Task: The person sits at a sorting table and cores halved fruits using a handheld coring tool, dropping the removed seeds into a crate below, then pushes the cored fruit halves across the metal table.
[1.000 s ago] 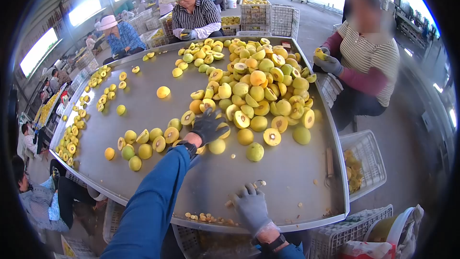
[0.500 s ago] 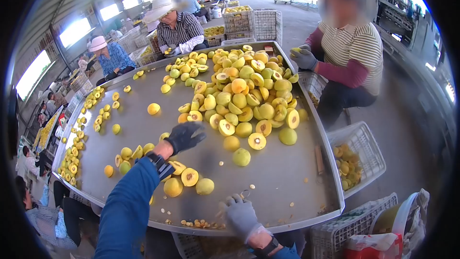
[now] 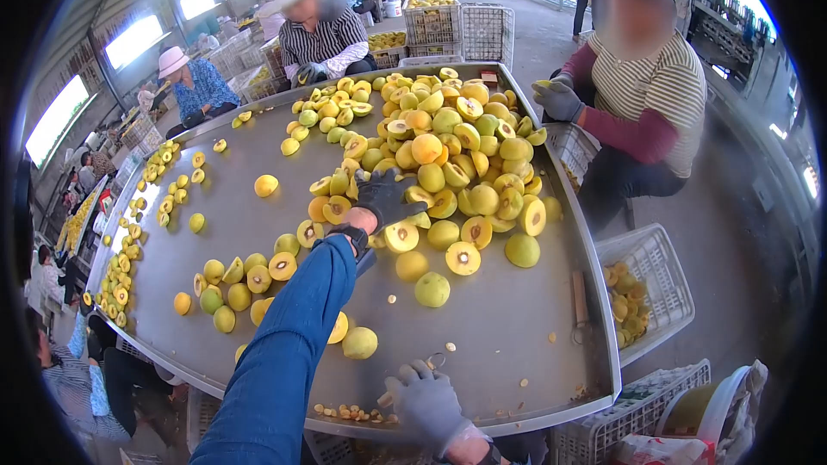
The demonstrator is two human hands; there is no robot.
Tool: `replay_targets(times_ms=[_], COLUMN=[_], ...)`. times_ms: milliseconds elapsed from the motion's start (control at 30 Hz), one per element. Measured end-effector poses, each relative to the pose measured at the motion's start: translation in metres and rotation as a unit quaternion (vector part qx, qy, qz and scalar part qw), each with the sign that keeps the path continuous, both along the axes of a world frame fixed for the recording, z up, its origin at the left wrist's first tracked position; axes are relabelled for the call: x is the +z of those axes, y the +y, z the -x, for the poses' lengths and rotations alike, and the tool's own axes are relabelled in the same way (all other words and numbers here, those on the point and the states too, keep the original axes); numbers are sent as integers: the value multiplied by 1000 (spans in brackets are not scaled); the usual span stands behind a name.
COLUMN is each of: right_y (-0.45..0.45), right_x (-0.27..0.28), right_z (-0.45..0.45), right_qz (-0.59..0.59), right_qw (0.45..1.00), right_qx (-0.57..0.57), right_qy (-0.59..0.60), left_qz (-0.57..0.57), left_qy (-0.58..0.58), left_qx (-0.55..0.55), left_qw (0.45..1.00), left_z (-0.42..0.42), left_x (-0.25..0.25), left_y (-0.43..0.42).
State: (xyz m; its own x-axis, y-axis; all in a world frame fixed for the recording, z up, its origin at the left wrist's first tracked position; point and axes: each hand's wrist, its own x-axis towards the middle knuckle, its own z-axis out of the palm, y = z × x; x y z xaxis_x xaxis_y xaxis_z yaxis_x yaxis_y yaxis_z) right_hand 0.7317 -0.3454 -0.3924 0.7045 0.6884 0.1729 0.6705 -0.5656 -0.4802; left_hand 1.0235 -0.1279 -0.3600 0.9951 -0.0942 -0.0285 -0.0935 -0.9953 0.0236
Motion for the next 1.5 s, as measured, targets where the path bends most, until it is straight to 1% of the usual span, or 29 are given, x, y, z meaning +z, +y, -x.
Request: replay_targets(times_ms=[33, 67, 100, 167, 267, 300, 367, 433, 467, 533, 567, 633, 667, 733, 833, 867, 900, 967, 1033, 1100, 1200, 1333, 1367, 1400, 1433, 1500], right_y=[-1, -1, -2, -1, -1, -2, -4, -5, -6, -8, -7, -8, -9, -7, -5, -3, -3, -8, -8, -6, -6, -8, -8, -8, -8, -12], right_x=[3, 7, 10, 4, -7, -9, -8, -5, -4, -2, -1, 1, 2, 5, -5, -6, -5, -6, -10, -5, 2, -5, -6, -5, -4, -3], right_z=[0, -1, 0, 0, 1, -1, 0, 1, 0, 0, 0, -4, -5, -8, -9, -10, -10, -10, -9, -9, -4, -4, -4, -3, -3, -6], right_qz=[-1, -3, -5, 3, 32, 43, 41, 55, 42, 17, 3, -22, -10, 11, -35, -36, -37, -38, -49, -29, -47, -58, -58, -49, -40, -17], right_qw=[1000, 1000, 1000, 1000, 999, 999, 999, 998, 999, 1000, 1000, 1000, 1000, 999, 999, 999, 999, 999, 999, 999, 999, 998, 998, 998, 999, 999], right_qx=[2, 3, 5, 1, 9, 12, 12, 13, 10, 6, 4, 0, 1, 10, 4, 9, 12, 7, 14, 19, 14, 19, 17, 19, 19, 18], right_qy=[10, 19, 29, 10, 9, 9, 0, 4, 5, 10, 11, 9, 15, 28, 10, 6, 5, -5, -21, 6, -13, -27, -35, -32, -30, -22], left_qz=[1, 26, 32, 51, 78, 16, 3, -47, -37, -27, -21, 14, 21, 66, 75, 70, 57, 20, 31, 13, 37, -6, -45, -82, -111, -97], left_qy=[12, 25, 17, 16, 31, 11, 91, 136, 195, 36, -44, -106, -149, -120, 50, 64, 51, 29, 45, 23, 77, 86, 124, 95, 68, -53], left_qx=[-6, -5, -16, -27, -46, -75, -89, -156, -144, -150, -150, -192, -215, -215, -129, -118, -116, -132, -115, -119, -79, -78, -68, -80, -81, -105], left_qw=[1000, 999, 999, 998, 995, 997, 992, 977, 969, 988, 988, 976, 965, 967, 988, 989, 990, 991, 992, 993, 993, 993, 989, 989, 988, 988], left_z=[12, 21, 34, 68, 114, 133, 163, 180, 176, 172, 170, 143, 129, 103, 69, 61, 60, 62, 77, 97, 135, 198, 209, 212, 224, 249], left_x=[-2, -13, -23, -16, -23, -25, -18, -16, -16, -22, -20, -22, -27, -29, -26, -39, -44, -49, -46, -55, -44, -33, -18, -41, -40, -56], left_y=[2, 9, 18, 25, 48, 56, 68, 77, 77, 61, 47, 8, -15, -62, -101, -100, -98, -93, -77, -42, 9, 82, 84, 105, 111, 119])
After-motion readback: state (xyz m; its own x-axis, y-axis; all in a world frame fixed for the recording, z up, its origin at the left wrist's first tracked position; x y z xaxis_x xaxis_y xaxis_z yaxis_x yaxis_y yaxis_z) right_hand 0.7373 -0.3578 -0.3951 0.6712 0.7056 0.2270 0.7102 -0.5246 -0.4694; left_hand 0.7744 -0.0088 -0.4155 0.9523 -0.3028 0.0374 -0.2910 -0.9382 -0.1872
